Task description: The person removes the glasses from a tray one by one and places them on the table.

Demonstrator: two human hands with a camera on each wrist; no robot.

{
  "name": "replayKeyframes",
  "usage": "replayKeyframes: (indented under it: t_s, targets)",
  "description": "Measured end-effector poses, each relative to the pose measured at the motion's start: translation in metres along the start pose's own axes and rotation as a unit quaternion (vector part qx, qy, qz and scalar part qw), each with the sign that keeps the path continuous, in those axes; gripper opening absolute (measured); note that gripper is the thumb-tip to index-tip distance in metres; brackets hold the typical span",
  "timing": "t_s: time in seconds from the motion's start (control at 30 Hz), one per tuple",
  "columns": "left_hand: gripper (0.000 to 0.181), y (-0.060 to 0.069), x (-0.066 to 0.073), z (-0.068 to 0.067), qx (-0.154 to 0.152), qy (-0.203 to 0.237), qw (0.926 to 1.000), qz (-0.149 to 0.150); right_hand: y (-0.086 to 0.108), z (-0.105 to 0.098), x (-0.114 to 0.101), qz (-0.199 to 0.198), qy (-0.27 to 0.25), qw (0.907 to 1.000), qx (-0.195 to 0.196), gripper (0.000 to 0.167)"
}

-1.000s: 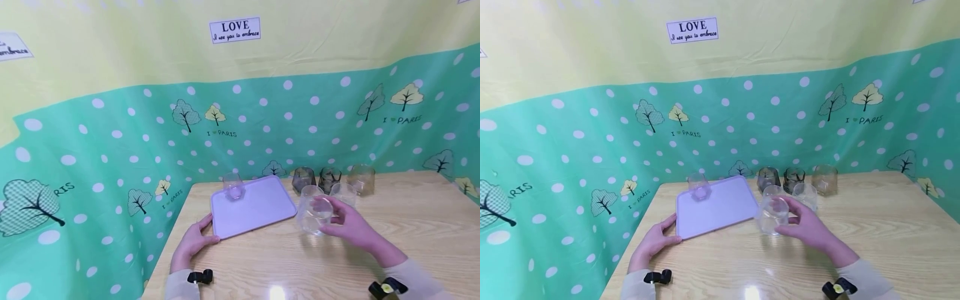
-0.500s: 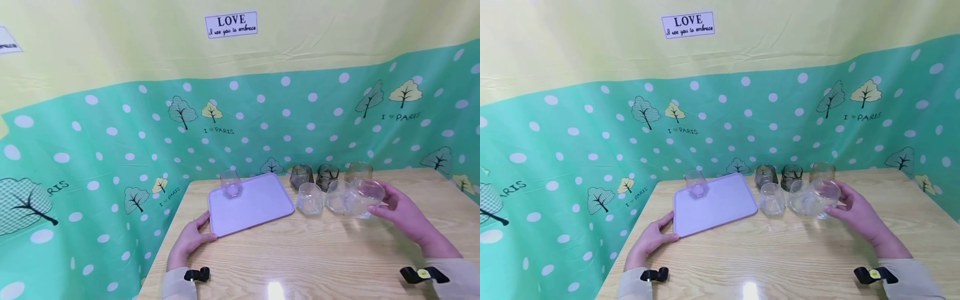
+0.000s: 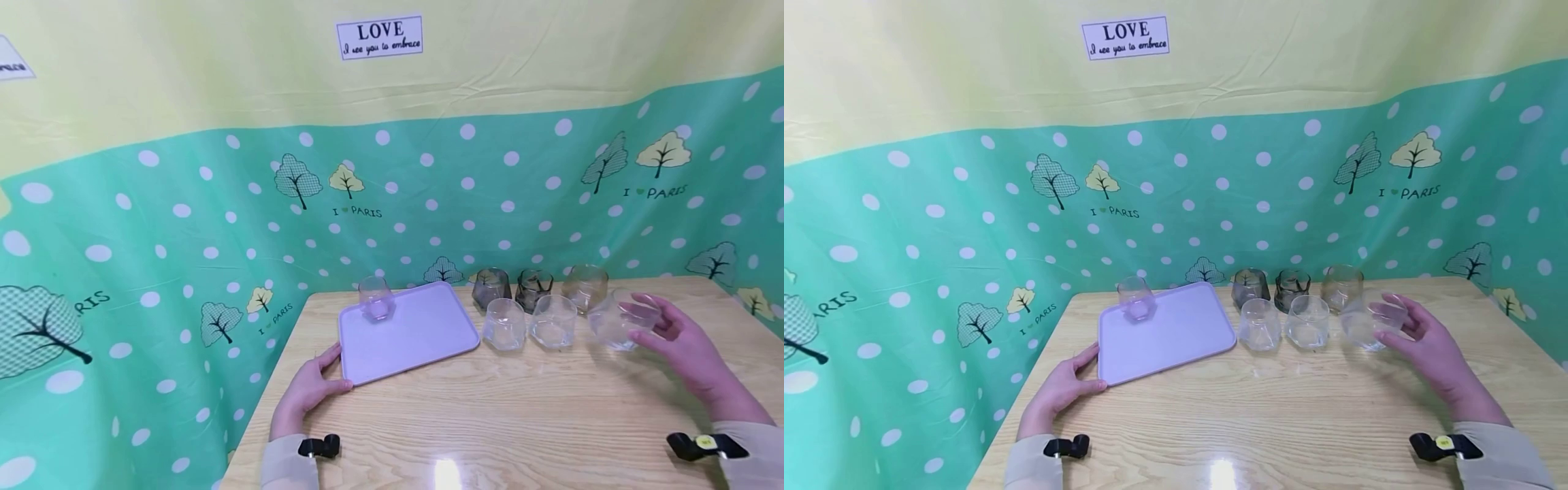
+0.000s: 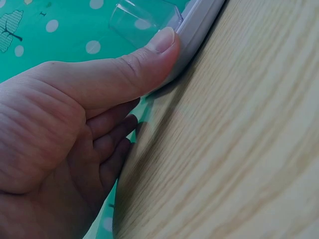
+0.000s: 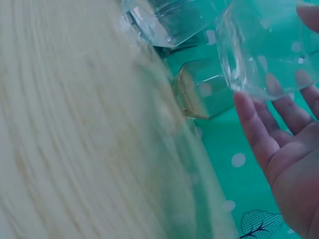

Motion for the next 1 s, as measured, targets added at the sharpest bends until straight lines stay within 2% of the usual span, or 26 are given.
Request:
replayKeyframes:
  t_s: [0.2, 0.57, 1.0]
  targets:
    - [0.095, -0.001, 0.0, -0.001, -0.001, -0.002, 1.0, 0.0, -0.001, 0.0, 0.007, 0.048, -0.002, 0.9989, 0.003, 0.076]
    - [0.095, -0.001, 0.0, -0.001, 0.0, -0.001, 1.0, 0.001, -0.002, 0.007, 0.013, 0.111, 0.074, 0.991, -0.01, 0.092]
    - [0.095, 0.0, 0.0, 0.0, 0.0, -0.002, 1.0, -0.001, -0.003, 0.013, 0.016, 0.13, 0.098, 0.9864, -0.022, 0.095]
Point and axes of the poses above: each hand's wrist, its own y-axis away from the middle knuckle, its own z-axis out of the palm, x = y × z, the point moved 1 cm from there along -y, towards the middle knuckle, and after that the axes turned 1 degree about y, right-handed, at the moved point
